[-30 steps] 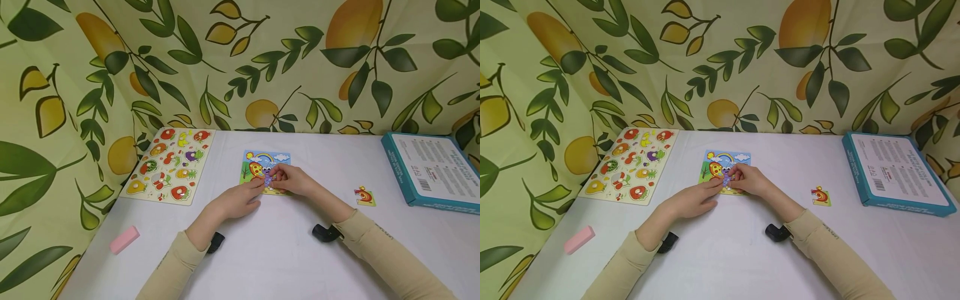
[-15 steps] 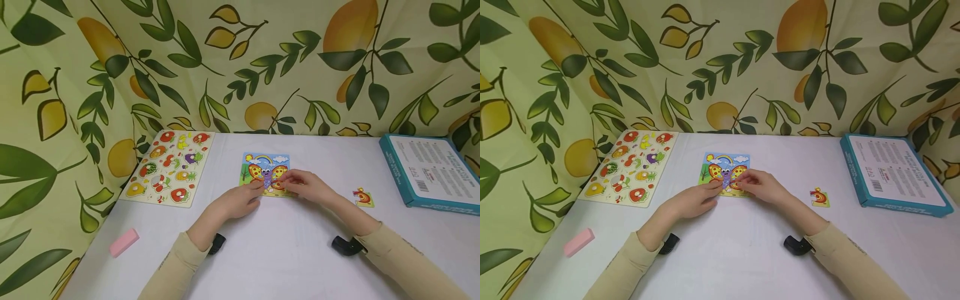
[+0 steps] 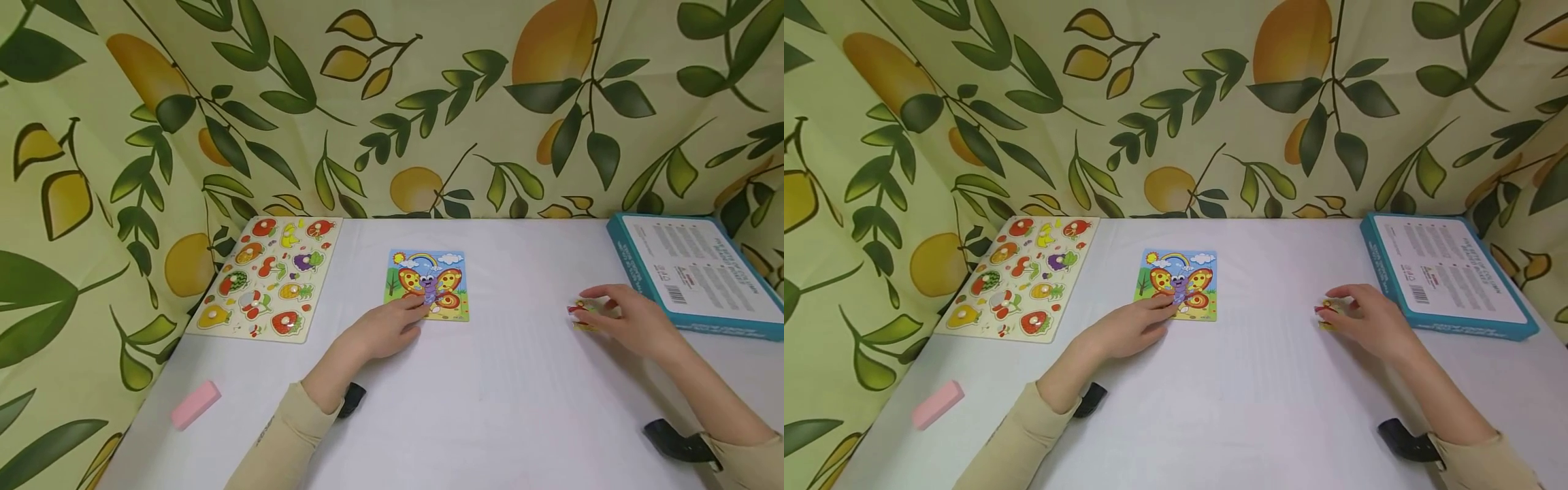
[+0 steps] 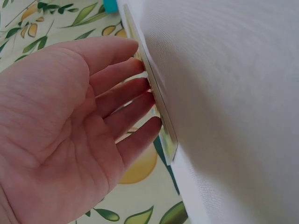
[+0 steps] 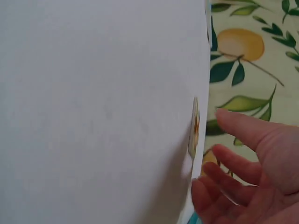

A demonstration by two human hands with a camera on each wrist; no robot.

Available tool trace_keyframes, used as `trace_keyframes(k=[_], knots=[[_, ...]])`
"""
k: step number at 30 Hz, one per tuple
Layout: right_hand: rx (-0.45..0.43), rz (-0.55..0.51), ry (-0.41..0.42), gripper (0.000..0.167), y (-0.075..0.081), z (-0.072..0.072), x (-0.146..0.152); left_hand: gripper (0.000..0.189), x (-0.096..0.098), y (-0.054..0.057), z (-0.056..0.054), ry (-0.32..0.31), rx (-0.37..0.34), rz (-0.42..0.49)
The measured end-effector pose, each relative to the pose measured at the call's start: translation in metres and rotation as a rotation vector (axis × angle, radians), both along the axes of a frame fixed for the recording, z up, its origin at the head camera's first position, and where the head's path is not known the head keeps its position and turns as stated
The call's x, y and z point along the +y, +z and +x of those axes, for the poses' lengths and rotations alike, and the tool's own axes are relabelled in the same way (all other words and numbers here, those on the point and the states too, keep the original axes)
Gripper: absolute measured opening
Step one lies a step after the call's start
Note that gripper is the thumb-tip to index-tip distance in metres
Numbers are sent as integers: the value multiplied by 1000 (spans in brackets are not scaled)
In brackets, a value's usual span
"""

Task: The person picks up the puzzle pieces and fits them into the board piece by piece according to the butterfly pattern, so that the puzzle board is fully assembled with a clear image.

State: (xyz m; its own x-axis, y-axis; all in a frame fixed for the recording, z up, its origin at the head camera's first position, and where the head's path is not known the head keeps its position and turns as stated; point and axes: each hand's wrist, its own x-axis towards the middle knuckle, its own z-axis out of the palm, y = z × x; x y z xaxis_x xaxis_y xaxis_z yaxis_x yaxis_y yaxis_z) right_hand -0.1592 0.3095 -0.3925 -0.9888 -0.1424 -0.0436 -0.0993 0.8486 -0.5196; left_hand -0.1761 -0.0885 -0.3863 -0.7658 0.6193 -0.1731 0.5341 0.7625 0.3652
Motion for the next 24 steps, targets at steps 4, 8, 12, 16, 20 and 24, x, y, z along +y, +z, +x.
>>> trace_keyframes(k=[4, 8, 12, 16, 20, 24], knots=[[-77, 33, -5, 62, -5, 2, 16, 45, 1, 0, 0, 4, 22, -6], [-52, 44, 20, 57, -8, 2, 17, 43, 3, -1, 0, -5, 57, -11], [-73, 41, 28, 56, -8, -2, 19, 42, 4, -1, -2, -26, 79, -15], [-102, 19, 14, 55, -5, -4, 18, 42, 5, -1, -3, -38, 85, -19], [-101, -69, 3, 46, -3, -8, 0, 42, 5, -1, -3, -40, 88, -24], [-151, -228, 23, 43, -2, -16, -34, 42, 4, -2, -2, -44, 97, -23]])
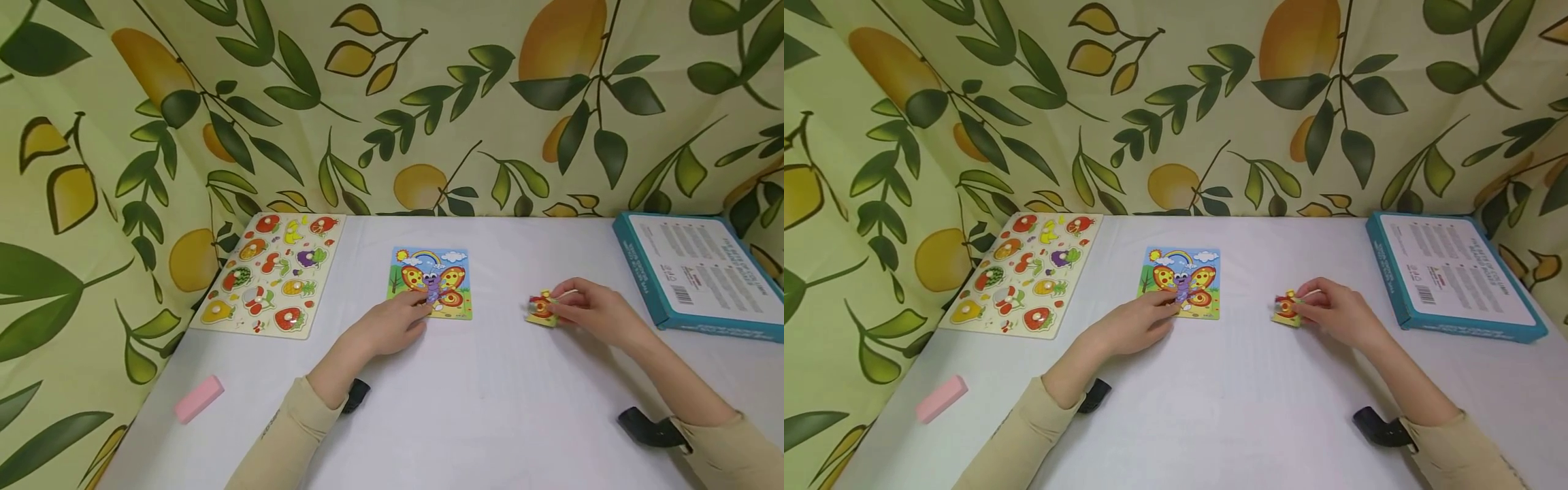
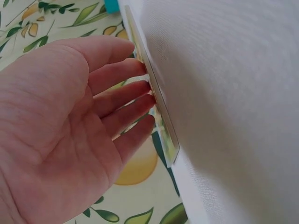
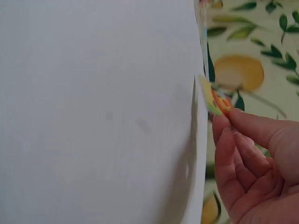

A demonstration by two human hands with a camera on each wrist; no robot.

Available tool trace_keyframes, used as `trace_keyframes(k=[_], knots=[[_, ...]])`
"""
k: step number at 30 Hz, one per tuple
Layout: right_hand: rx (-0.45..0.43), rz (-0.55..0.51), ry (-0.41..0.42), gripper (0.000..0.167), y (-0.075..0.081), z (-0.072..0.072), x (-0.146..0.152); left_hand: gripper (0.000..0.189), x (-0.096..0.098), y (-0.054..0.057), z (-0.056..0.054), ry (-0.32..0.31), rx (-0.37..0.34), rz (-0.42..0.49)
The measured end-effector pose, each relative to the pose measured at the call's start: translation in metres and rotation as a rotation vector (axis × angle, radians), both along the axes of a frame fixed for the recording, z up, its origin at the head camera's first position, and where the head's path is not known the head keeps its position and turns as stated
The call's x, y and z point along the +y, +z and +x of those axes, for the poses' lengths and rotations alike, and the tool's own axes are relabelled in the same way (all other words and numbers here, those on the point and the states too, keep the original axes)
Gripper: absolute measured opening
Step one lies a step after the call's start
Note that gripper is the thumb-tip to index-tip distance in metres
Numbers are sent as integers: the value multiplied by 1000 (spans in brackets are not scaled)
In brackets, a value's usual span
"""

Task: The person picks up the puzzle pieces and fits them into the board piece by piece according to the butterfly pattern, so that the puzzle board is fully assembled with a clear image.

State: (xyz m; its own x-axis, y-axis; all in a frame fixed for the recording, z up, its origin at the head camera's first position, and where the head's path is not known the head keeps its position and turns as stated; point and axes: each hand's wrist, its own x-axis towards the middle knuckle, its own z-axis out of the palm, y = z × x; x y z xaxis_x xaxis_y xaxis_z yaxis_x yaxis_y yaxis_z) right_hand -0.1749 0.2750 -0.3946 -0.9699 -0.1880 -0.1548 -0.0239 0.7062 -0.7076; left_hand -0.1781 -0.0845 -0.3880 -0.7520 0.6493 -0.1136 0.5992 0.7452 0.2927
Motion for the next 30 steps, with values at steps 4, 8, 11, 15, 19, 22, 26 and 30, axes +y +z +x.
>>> trace_keyframes(k=[4, 8, 11, 15, 19, 22, 26, 30], knots=[[-79, -136, 12, 41, 1, -10, -39, 42, 0, 0, 0, -9, -5, 4], [-128, -235, 22, 35, 0, -20, -72, 44, 1, 1, 0, -7, -31, -1], [-132, -253, 42, 31, -2, -27, -90, 44, 2, 2, 0, -6, -35, -6], [-123, -238, 61, 28, -5, -35, -104, 45, 2, 2, 0, -4, -42, 2], [-132, -253, 72, 29, -7, -43, -111, 46, 2, 3, 0, -3, -47, 8], [-141, -256, 83, 30, -9, -46, -114, 45, 2, 3, 0, -5, -38, 6], [-150, -259, 89, 28, -11, -49, -117, 44, 2, 2, 0, -3, -38, 9], [-142, -252, 96, 24, -11, -50, -119, 44, 1, 2, 0, 6, -50, 7]])
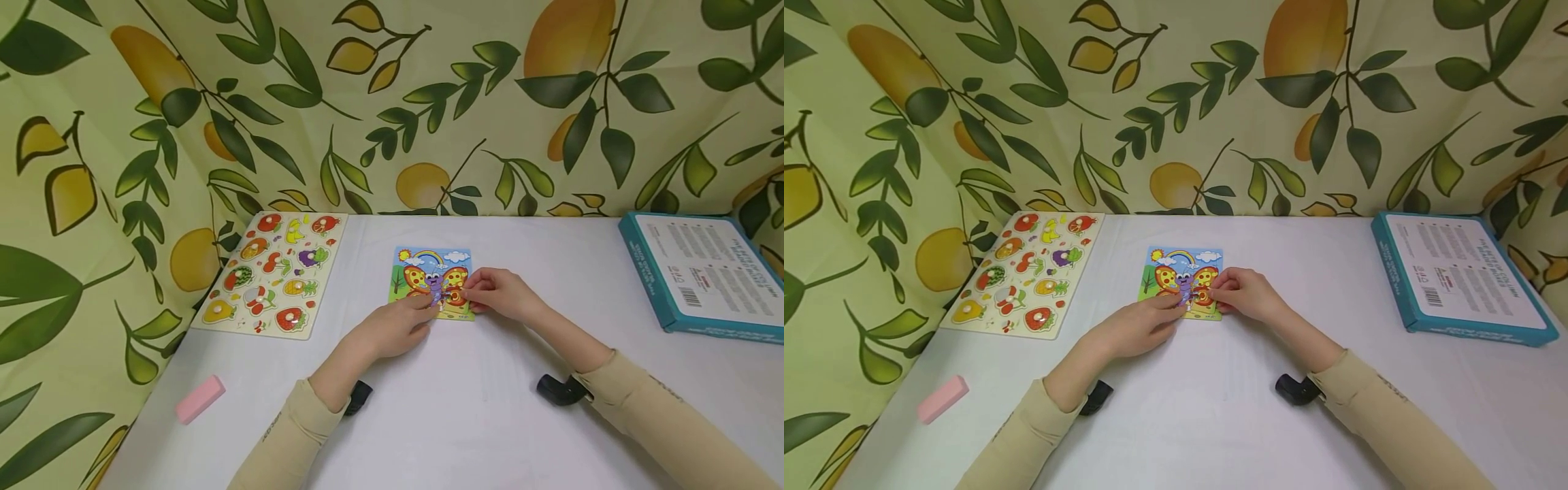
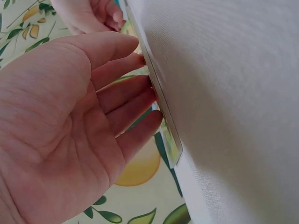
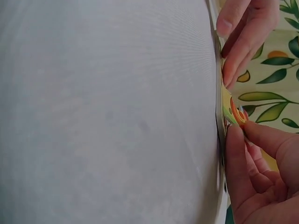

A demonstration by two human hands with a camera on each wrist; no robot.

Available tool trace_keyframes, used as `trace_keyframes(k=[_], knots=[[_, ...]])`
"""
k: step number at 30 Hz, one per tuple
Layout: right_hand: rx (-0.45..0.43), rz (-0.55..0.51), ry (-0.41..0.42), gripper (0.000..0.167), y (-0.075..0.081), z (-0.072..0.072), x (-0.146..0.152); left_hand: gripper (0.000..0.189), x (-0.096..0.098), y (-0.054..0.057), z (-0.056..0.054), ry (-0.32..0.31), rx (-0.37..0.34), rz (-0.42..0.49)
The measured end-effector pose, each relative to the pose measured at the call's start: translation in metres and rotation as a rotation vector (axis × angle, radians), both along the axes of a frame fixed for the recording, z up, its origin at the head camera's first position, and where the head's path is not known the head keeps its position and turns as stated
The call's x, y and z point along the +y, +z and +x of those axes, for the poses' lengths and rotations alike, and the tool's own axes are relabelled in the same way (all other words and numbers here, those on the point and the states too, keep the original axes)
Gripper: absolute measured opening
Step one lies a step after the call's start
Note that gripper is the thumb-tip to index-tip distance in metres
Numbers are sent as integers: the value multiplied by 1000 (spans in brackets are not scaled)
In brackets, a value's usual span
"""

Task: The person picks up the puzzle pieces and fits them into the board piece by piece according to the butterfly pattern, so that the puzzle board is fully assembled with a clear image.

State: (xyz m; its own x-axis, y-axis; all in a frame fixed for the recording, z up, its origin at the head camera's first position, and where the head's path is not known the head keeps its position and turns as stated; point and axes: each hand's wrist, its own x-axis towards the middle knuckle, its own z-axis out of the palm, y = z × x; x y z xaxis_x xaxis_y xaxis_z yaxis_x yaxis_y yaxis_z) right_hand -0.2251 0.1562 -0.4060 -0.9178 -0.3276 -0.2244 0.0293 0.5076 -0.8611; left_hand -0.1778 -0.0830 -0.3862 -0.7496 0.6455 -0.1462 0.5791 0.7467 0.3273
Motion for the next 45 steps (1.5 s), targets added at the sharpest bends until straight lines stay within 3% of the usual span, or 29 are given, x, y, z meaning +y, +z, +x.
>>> trace_keyframes(k=[5, 12, 19, 34, 45], knots=[[63, 62, 19, 20, -1, -1, -1, 46, 0, 0, 0, 9, -17, 7], [253, 201, 52, 14, -2, -4, -2, 47, 0, -1, 1, -10, -11, 13], [309, 231, 60, 11, -3, -4, -3, 47, 0, 0, 3, -21, 4, -16], [316, 222, 34, 13, -6, -6, -4, 45, 0, -2, 2, -13, 12, -33], [214, 210, 14, 21, -4, -10, -5, 46, 1, -1, 2, 6, -15, -42]])
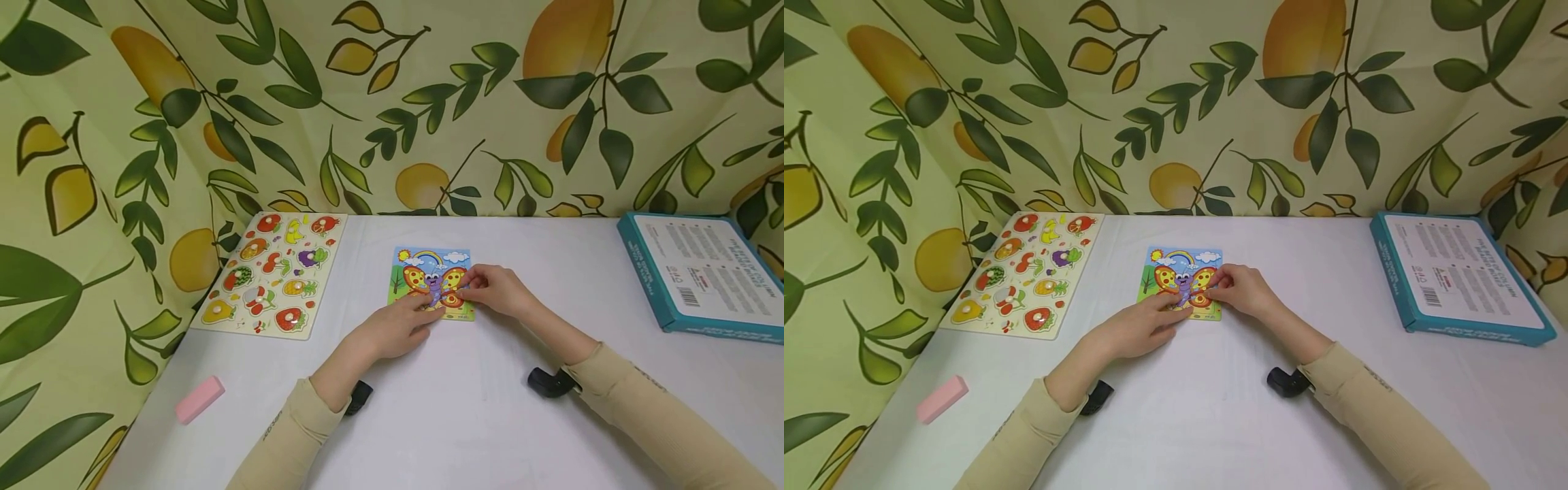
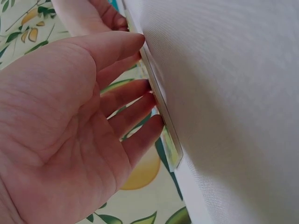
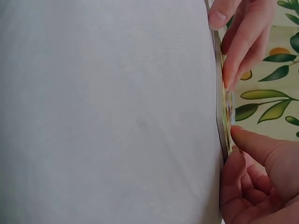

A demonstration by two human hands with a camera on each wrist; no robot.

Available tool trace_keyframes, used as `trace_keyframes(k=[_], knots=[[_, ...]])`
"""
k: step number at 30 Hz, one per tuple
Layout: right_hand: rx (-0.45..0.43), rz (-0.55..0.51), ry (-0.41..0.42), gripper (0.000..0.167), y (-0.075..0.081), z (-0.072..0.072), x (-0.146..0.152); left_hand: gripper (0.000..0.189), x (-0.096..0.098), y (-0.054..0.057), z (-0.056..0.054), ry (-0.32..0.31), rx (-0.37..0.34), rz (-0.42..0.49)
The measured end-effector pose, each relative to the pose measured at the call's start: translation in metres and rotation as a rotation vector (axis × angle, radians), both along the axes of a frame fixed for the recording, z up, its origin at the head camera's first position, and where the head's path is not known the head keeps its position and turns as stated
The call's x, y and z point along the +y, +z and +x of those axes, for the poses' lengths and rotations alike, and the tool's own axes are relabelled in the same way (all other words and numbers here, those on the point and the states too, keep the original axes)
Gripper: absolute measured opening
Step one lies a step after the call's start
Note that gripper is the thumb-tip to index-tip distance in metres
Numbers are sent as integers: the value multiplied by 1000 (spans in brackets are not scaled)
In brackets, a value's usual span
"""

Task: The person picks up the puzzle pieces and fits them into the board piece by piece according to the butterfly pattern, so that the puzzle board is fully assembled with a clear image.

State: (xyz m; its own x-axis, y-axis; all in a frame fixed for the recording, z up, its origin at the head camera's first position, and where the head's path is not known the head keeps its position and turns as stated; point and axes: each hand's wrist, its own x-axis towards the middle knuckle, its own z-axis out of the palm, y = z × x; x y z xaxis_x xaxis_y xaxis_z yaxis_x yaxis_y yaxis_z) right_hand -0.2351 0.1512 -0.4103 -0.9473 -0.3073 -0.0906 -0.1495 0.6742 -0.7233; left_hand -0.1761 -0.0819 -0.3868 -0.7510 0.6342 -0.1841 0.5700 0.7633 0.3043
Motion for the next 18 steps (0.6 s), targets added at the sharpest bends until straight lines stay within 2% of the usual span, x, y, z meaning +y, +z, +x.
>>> trace_keyframes(k=[18], knots=[[-57, -4, -6, 22, 2, -5, -2, 44, 0, -1, 0, -16, 24, 12]])
